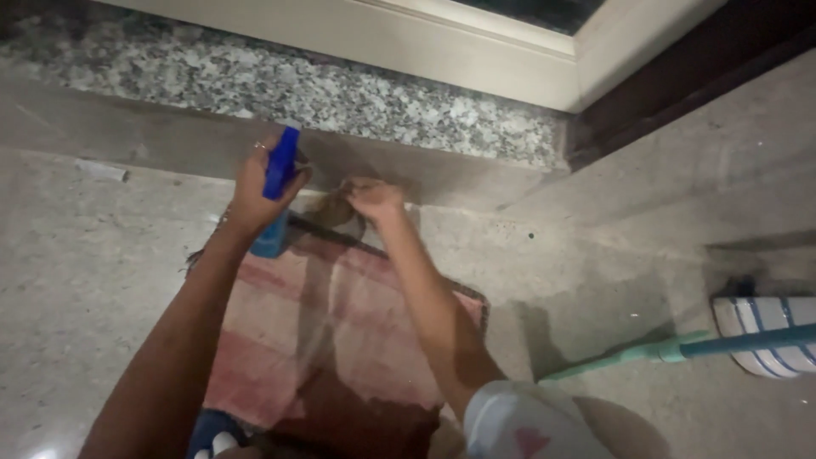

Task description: The person sprays a cleaning solution from a blue bottle onto a door frame and wipes it with a cloth. They continue wiping the frame and adjacent wall, then briefly wipe a decorative door panel before moving away.

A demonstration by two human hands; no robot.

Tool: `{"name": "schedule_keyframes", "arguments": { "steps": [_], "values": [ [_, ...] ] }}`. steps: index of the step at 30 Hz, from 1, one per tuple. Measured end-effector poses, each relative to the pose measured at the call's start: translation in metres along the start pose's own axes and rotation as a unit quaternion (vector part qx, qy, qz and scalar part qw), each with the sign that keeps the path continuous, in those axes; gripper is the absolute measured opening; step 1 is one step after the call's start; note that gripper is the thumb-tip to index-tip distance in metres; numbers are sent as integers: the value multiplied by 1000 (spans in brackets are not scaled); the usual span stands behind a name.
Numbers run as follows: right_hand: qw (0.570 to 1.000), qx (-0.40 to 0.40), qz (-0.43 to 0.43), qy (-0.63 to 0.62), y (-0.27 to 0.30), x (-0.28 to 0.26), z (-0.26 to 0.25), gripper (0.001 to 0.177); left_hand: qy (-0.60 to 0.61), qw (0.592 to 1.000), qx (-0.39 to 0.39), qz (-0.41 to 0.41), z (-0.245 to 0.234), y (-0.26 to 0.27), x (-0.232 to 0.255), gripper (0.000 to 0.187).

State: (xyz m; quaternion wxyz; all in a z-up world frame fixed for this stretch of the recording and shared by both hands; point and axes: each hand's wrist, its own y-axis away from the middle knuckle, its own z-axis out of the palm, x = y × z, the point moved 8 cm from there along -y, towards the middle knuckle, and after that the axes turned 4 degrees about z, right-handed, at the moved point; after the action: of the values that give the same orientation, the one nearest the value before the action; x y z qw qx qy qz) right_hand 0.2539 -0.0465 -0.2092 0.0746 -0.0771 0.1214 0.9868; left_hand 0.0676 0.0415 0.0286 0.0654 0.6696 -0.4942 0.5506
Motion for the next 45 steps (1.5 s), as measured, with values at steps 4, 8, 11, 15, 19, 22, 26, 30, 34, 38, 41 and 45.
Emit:
{"name": "schedule_keyframes", "arguments": {
  "steps": [4,8,11,15,19,22,26,30,34,38,41,45],
  "values": [
    [919,75,-53,383,11,-60,-29,58,-52,999,-2,-2,5,1,8,33],
    [879,226,-201,369,78,-151,-23,55,-33,999,9,-6,4,2,2,31],
    [813,315,-341,352,137,-200,14,53,-36,999,20,26,4,-1,-7,33],
    [678,414,-491,358,201,-233,67,49,-53,997,37,36,13,-5,-21,50],
    [520,492,-563,412,223,-226,105,46,-50,998,9,-25,22,-5,-41,54],
    [440,480,-532,542,195,-200,146,44,-73,997,28,24,19,-4,-32,57],
    [354,348,-360,790,142,-134,209,37,-35,999,33,15,15,-9,-35,53],
    [369,211,-317,848,107,-66,261,33,-21,1000,3,-20,15,-13,-33,43],
    [204,219,-349,888,94,-71,278,25,-31,999,-2,-34,15,-13,-36,41],
    [148,291,-367,871,116,-132,264,29,-62,997,43,21,13,-9,-36,44],
    [93,312,-349,879,148,-162,254,32,-85,994,53,39,20,-13,-31,47],
    [125,400,-201,885,186,-212,262,37,-171,980,62,76,32,-17,1,46]
  ]
}}
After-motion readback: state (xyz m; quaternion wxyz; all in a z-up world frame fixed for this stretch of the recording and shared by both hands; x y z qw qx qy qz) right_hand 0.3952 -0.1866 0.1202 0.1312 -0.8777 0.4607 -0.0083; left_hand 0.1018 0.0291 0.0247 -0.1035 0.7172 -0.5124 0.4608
